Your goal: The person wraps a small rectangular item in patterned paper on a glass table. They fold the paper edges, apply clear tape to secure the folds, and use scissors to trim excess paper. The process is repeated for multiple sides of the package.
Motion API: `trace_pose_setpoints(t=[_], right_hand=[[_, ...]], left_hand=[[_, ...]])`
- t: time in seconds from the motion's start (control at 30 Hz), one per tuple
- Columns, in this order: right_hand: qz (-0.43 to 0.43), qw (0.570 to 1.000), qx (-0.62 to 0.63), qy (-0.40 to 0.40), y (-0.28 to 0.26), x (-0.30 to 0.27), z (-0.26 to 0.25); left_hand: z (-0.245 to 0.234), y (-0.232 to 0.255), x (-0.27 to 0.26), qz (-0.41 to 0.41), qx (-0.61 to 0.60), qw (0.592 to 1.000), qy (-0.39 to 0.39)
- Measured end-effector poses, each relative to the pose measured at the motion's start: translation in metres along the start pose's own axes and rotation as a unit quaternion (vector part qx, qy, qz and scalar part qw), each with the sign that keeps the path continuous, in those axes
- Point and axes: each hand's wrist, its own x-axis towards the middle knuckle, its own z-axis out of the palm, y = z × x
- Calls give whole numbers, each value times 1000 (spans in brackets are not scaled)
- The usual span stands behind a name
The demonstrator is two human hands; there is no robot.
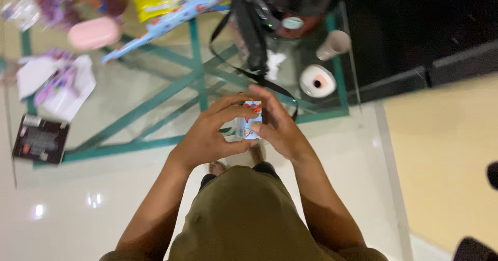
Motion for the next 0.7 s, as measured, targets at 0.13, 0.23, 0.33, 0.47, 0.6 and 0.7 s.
trace_pose_setpoints(t=[0.13, 0.23, 0.33, 0.47, 0.6, 0.7], right_hand=[[44, 992, -14, 119, -2, -24, 7], [63, 984, -36, 161, -7, -35, 11], [74, 985, -31, 153, -9, -38, 13], [100, 989, 6, 110, -14, -34, 13], [80, 995, 22, 62, -20, -20, 19], [128, 989, -48, 51, -26, -12, 21]], left_hand=[[4, -1, 18, 39, -14, 997, -70], [6, -3, 24, 71, 5, 992, -103], [2, -4, 21, 60, -8, 991, -123], [-10, -5, 14, 37, -14, 990, -135], [-16, -3, 10, 52, 22, 992, -112], [-16, -3, 5, 38, 51, 993, -100]])
